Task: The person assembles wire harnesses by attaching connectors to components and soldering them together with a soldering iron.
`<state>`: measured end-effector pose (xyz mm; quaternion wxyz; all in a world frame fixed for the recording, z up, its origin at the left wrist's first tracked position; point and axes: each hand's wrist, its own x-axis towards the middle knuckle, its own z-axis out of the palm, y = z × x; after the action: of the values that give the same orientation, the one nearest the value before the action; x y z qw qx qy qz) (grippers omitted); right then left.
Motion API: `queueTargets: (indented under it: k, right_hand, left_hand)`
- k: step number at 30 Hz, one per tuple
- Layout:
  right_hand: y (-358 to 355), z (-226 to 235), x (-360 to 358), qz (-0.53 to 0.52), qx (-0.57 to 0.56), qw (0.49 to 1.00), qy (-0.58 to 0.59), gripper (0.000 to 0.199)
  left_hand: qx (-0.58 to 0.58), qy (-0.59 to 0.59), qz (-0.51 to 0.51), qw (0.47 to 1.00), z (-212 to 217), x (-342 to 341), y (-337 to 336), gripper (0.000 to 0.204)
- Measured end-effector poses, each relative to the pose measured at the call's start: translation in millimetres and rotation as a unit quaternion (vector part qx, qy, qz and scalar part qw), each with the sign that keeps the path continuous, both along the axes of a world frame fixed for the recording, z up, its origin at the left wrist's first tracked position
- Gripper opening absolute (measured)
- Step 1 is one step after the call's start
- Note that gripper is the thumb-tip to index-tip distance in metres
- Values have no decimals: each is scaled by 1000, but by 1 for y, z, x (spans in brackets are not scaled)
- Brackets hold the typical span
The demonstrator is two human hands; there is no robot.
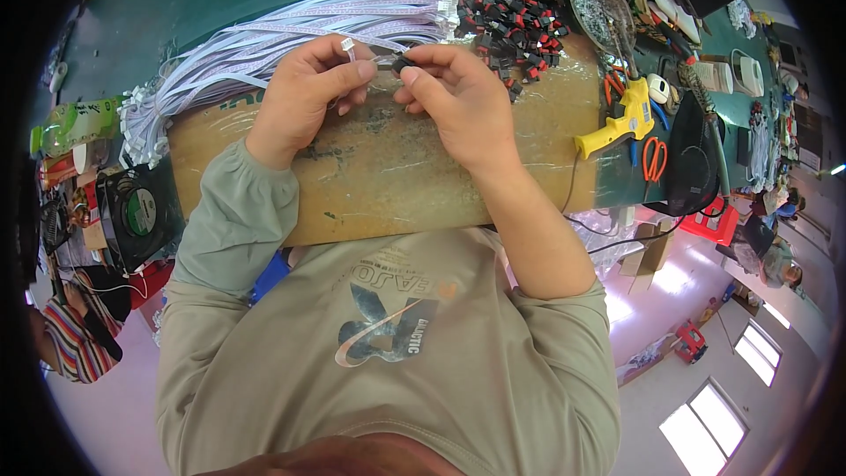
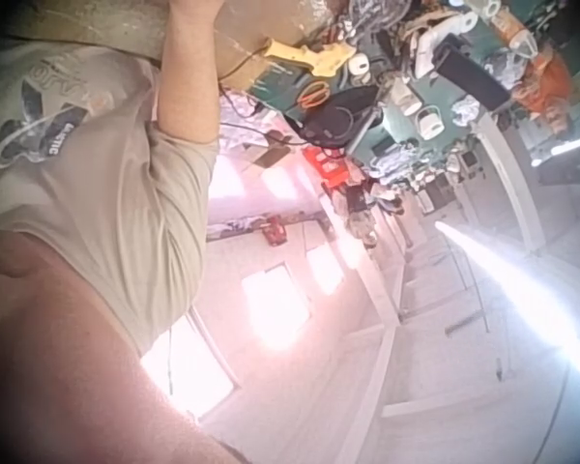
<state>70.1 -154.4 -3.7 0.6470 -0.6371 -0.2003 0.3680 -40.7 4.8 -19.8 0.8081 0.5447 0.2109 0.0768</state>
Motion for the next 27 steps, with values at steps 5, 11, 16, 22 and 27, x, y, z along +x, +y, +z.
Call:
queueTargets:
  k: [5,11,16,22,27]
  right_hand:
    - [-1,-1,0,4,-2,1000,2,26]
    - [-3,2,4,1,-8,999,-31,24]
    - [-4,2,16,72,-49,958,-273,24]
    - [3,6,9,31,-58,992,-110,25]
    - [4,4,7,28,-46,995,-79,24]
  left_hand:
    - [0,4,-8,1000,-1,-1,1,9]
    - [-3,-12,-10,1000,1,0,-2,10]
    - [-10,-10,-15,1000,4,-1,-2,11]
    - [-21,-2,-27,999,4,0,1,9]
    - [-69,-10,-26,997,1,-1,1,10]
